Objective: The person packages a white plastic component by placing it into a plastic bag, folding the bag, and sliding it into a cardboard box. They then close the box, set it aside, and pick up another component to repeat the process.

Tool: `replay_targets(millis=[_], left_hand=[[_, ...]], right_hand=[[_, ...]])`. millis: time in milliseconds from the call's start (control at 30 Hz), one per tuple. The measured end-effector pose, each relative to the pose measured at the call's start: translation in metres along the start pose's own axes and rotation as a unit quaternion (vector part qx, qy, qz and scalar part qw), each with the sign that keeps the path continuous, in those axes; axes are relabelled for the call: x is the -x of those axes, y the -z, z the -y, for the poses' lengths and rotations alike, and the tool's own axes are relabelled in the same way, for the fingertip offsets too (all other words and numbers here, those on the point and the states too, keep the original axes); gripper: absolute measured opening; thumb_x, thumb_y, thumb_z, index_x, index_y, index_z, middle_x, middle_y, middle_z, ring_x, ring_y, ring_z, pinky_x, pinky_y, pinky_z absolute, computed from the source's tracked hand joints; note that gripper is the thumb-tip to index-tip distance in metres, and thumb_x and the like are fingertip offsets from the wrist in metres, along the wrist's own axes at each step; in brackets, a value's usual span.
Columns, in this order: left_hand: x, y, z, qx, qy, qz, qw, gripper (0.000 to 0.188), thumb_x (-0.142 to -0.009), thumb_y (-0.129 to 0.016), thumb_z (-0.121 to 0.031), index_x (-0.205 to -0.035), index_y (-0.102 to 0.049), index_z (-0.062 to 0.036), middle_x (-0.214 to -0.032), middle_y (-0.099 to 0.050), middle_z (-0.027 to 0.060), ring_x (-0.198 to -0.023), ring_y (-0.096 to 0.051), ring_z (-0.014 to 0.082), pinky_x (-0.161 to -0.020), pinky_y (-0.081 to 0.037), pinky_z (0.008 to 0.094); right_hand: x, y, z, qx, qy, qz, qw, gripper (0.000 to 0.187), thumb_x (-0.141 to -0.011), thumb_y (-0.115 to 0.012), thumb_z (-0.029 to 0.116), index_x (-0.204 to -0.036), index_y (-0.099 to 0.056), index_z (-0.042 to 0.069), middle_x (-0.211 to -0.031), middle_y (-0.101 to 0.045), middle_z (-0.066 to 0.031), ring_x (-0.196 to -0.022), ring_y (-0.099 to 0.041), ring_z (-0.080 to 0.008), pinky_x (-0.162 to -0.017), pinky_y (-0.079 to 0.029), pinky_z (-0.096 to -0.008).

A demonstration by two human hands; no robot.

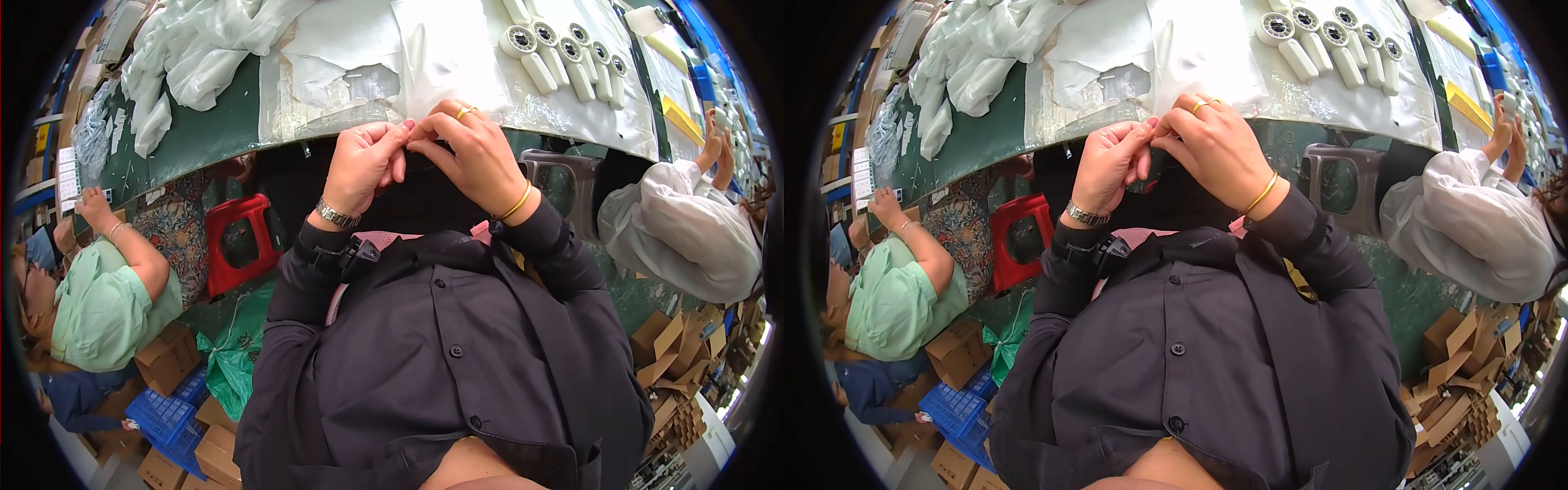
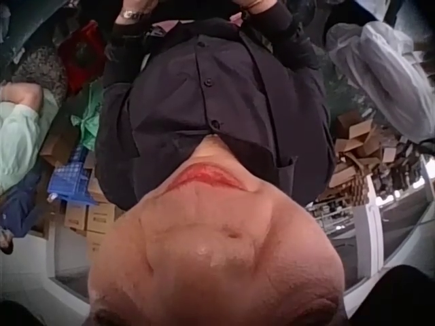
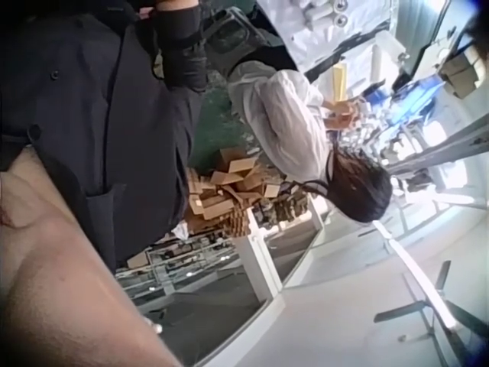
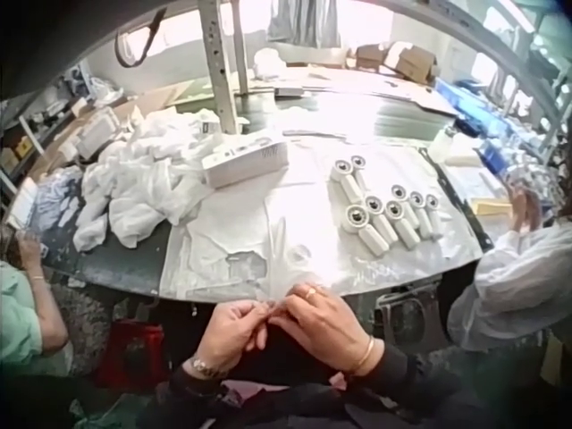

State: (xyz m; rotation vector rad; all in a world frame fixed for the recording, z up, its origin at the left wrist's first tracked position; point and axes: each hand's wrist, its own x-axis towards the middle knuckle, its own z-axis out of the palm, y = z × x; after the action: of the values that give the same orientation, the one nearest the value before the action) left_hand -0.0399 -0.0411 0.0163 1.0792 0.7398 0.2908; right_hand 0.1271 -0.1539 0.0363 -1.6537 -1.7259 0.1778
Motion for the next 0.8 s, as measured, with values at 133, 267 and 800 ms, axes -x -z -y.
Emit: replay_targets(millis=[133,267,800], left_hand=[[0.001,-0.003,0.000,-0.018,-0.004,-0.011,1.000,0.028,-0.108,-0.067,-0.025,-0.089,-0.071,-0.0043,-0.060,-0.061,-0.0022,-0.044,-0.040,0.0010,-0.044,-0.027,0.0187],[-0.006,0.002,0.006,-0.010,-0.030,-0.027,0.999,0.028,-0.107,-0.069,-0.025,-0.088,-0.071,-0.0045,-0.059,-0.060,-0.0032,-0.045,-0.040,0.0008,-0.044,-0.027,0.0187],[-0.005,0.005,0.003,0.001,-0.019,-0.004,1.000,0.030,-0.103,-0.075,-0.028,-0.085,-0.071,-0.0055,-0.059,-0.062,-0.0026,-0.044,-0.043,0.0008,-0.042,-0.028,0.0195]], right_hand=[[0.000,-0.001,-0.004,0.055,0.031,0.023,0.998,0.013,-0.094,-0.075,0.014,-0.099,-0.068,0.005,-0.099,-0.065,-0.0080,-0.095,-0.064,-0.0283,-0.086,-0.050,-0.0395],[-0.001,0.003,0.000,0.078,0.092,0.037,0.992,0.014,-0.094,-0.075,0.014,-0.099,-0.066,0.003,-0.100,-0.064,-0.0098,-0.092,-0.063,-0.0288,-0.085,-0.051,-0.0397],[-0.003,0.005,-0.005,-0.044,0.016,0.020,0.999,0.013,-0.093,-0.077,0.013,-0.097,-0.067,0.006,-0.096,-0.064,-0.0080,-0.090,-0.065,-0.0288,-0.081,-0.052,-0.0384]])
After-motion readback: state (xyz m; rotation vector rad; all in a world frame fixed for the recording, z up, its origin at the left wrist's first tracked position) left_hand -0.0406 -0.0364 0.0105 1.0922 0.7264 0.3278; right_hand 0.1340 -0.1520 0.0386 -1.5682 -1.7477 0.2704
